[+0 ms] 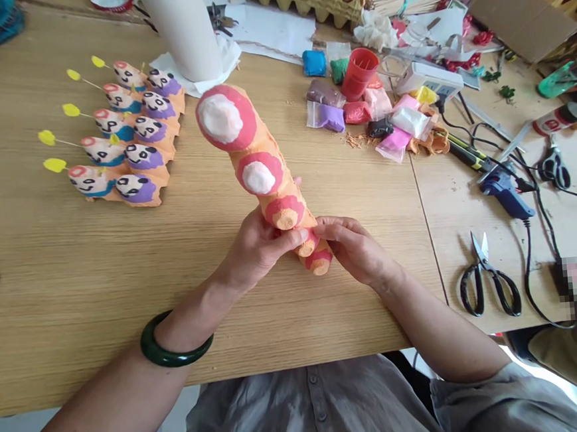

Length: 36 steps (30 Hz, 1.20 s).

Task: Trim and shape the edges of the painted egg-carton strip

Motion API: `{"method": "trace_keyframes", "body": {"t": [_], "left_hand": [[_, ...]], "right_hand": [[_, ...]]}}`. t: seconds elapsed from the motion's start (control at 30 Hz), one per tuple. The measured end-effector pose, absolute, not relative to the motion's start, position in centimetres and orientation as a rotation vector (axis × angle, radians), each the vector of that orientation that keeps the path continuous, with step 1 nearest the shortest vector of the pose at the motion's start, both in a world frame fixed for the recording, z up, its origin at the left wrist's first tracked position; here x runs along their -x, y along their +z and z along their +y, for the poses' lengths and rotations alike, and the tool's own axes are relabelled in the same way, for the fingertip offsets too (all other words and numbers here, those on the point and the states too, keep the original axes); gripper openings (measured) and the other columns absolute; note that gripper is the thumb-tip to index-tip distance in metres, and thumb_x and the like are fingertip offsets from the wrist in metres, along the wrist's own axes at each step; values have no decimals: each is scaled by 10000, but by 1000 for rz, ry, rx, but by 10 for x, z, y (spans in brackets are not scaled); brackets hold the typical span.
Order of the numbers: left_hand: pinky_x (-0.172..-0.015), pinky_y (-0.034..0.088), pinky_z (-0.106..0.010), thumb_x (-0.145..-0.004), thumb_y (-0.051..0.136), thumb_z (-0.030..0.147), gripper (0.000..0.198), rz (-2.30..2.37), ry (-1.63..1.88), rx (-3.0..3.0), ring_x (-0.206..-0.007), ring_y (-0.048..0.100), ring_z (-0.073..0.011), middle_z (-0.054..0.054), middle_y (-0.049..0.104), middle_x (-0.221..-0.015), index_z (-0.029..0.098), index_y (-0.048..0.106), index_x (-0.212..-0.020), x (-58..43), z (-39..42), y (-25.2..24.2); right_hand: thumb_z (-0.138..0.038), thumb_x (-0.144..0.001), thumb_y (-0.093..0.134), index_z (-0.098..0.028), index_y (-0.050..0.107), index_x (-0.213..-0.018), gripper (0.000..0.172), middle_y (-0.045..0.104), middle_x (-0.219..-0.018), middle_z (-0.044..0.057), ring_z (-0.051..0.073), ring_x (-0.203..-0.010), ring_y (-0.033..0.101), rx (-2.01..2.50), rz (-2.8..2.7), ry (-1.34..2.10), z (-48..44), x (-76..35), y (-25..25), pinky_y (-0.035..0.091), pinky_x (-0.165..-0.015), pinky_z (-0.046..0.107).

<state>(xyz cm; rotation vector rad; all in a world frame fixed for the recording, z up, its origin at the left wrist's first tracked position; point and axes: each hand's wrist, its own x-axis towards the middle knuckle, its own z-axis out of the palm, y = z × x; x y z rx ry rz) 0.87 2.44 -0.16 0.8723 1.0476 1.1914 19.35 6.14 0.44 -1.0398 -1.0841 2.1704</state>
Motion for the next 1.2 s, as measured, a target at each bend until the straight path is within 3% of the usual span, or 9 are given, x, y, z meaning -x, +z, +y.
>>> {"method": "trace_keyframes", "body": {"t": [0.17,0.27,0.43,0.6,0.73,0.9,1.03,1.2], "left_hand": [[-964,511,-384,-779,831,368,678,1100,1124,-766,-1007,652,-221,5,698,-972,253,641,-1420,-11,24,-1],[-939,502,-381,-701,865,325,732,1144,1155,-734,-927,639,-206,12,675,-896,217,642,-1389,-13,23,0],[-919,486,-363,-700,845,280,743,1137,1195,-745,-879,608,-186,28,640,-849,210,620,-1405,-15,21,2],[-939,464,-341,-805,786,342,376,1014,1168,-781,-1002,599,-207,-1,681,-987,254,731,-1167,-12,21,3],[-710,439,-279,-807,747,288,160,956,1189,-741,-787,505,-155,-3,622,-855,215,736,-948,-9,25,2],[-594,392,-233,-756,776,292,160,924,1063,-570,-702,439,-122,-4,556,-760,169,717,-840,-6,31,1],[-579,406,-214,-767,815,398,279,915,1002,-507,-710,461,-119,-11,534,-737,154,683,-743,-6,32,-1],[-538,363,-195,-675,935,415,351,920,975,-517,-671,436,-97,0,528,-706,143,719,-734,-5,32,-4]], "right_hand": [[-405,-880,749,-204,734,-748,241,710,-769,-2,147,-729,616,1036,-1166,2120,58,-194,5,493,-764,289],[-401,-924,692,-214,767,-805,234,739,-826,11,178,-830,662,1014,-1232,2111,56,-194,3,506,-865,314],[-454,-888,734,-205,804,-808,271,744,-755,21,170,-788,668,1066,-1150,2116,55,-192,0,509,-719,275],[-466,-814,856,-195,788,-764,284,752,-727,0,131,-685,669,974,-930,2239,59,-191,-2,532,-686,244],[-442,-808,855,-191,788,-802,260,767,-737,15,178,-753,722,958,-808,2243,64,-192,-5,586,-794,298],[-421,-868,775,-203,775,-889,218,790,-830,34,222,-863,746,961,-714,2260,68,-192,-7,623,-853,348],[-355,-899,716,-231,740,-873,129,776,-814,13,201,-811,729,988,-647,2211,71,-191,-7,641,-795,320],[-346,-920,675,-210,728,-903,147,772,-803,28,212,-830,732,971,-670,2255,72,-190,-6,648,-818,331]]}}
